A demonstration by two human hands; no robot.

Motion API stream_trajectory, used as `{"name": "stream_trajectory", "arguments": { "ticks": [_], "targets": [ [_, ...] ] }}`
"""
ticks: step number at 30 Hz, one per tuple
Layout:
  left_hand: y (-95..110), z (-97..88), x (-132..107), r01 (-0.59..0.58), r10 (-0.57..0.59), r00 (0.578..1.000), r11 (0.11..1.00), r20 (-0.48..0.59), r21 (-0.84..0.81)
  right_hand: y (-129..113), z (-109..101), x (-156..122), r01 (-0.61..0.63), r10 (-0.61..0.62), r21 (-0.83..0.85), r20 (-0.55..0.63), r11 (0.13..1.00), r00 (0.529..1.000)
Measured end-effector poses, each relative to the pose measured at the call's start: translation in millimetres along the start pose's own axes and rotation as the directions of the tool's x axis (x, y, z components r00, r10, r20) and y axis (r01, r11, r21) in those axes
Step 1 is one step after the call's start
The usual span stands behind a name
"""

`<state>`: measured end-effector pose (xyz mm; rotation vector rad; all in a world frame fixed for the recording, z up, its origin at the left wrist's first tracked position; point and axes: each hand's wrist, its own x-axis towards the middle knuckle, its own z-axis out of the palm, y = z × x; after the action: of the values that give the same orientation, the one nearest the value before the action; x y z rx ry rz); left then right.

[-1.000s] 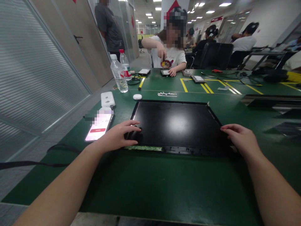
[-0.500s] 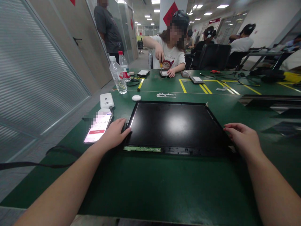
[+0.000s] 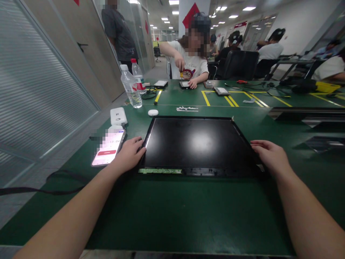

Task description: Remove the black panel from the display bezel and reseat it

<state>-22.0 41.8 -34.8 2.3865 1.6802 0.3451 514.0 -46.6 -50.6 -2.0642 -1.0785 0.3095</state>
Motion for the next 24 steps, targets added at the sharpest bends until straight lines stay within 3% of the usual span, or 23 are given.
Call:
{"name": "stream_trajectory", "arguments": {
  "ticks": [3,7,12,14,17,20,24],
  "targets": [
    [-1,0.1,1,-0.017,0.016,1.0,0.999,-0.023,-0.037,-8,-1,-2,-0.091,0.09,0.033,0.024,0.995,0.996],
    [1,-3.0,1,0.013,-0.016,1.0,0.993,-0.018,-0.121,-15,-2,-5,-0.069,0.069,-0.014,0.02,0.998,0.997],
    [16,-13.6,-5,0.139,-0.191,0.978,0.897,-0.084,-0.42,-19,-2,-8,-0.001,0.001,-0.063,-0.012,0.998,1.0],
    [29,-19.3,-7,0.261,-0.344,0.938,0.762,-0.029,-0.593,-22,-2,-10,0.0,-0.001,-0.084,-0.013,0.996,1.0],
    [50,-26.4,-10,0.392,-0.531,0.841,0.461,0.106,-0.796,-30,-4,-12,-0.032,0.034,-0.133,0.009,0.991,0.999],
    [64,-30.1,-10,0.421,-0.605,0.762,0.191,0.232,-0.887,-35,-5,-14,-0.074,0.081,-0.165,0.036,0.984,0.996],
    [68,-29.7,-9,0.404,-0.587,0.74,-0.002,0.328,-0.915,-35,-4,-14,-0.113,0.124,-0.167,0.062,0.98,0.99]
  ]
}}
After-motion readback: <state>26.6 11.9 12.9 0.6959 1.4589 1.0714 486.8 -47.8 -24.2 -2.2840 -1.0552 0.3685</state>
